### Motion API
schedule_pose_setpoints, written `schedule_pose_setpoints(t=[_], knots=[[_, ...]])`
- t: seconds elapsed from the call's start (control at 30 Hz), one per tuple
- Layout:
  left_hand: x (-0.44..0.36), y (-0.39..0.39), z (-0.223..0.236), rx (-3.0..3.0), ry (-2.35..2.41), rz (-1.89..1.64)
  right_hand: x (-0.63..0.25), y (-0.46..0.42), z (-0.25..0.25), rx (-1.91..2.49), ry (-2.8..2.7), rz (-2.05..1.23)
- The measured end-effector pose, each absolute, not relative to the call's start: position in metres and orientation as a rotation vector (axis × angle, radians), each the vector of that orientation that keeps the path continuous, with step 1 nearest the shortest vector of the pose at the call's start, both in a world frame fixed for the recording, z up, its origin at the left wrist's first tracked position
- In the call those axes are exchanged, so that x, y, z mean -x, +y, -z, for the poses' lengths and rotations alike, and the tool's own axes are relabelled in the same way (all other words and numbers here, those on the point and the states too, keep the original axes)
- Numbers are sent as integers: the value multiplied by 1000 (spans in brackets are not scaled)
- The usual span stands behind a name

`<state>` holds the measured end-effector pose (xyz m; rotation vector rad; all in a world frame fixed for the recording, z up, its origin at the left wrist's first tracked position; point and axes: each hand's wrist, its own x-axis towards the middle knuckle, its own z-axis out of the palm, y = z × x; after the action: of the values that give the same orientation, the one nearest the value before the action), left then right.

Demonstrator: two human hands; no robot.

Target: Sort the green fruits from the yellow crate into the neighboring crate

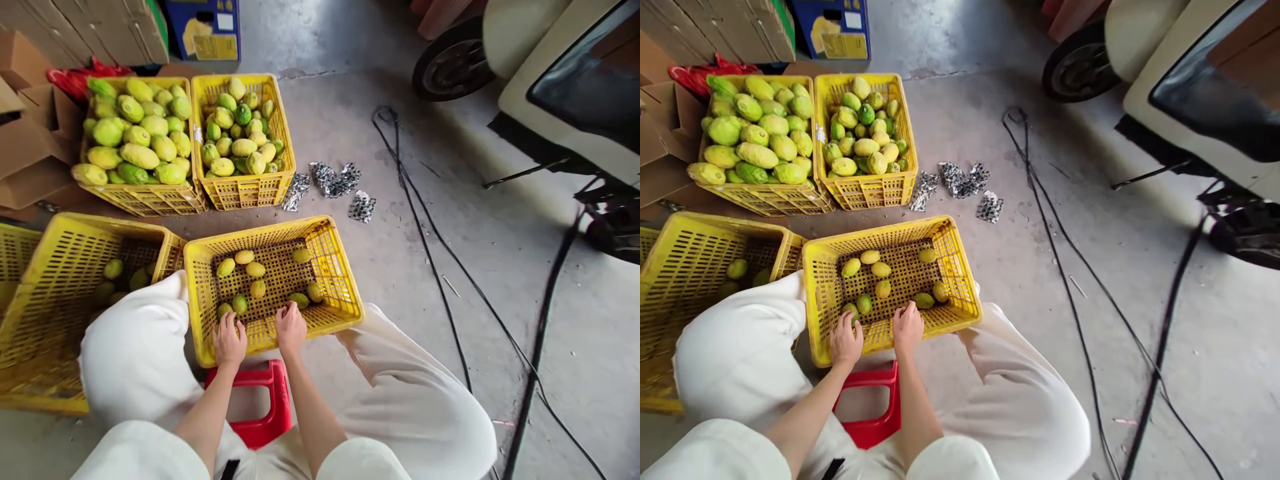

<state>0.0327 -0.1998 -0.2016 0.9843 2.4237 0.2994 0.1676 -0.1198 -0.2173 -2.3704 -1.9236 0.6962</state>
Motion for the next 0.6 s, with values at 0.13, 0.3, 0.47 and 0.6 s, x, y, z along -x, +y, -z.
schedule_pose_setpoints(t=[0.13,0.3,0.47,0.6], knots=[[-33,-198,195,-930,2409,-210,-170,-122,215,2437,-1908,-763],[-34,-198,192,-938,2378,-154,-167,-122,213,2468,-1879,-791],[-35,-202,193,-971,2364,-116,-165,-123,213,2468,-1943,-770],[-36,-204,194,-1001,2350,-113,-165,-119,207,2545,-2015,-817]])
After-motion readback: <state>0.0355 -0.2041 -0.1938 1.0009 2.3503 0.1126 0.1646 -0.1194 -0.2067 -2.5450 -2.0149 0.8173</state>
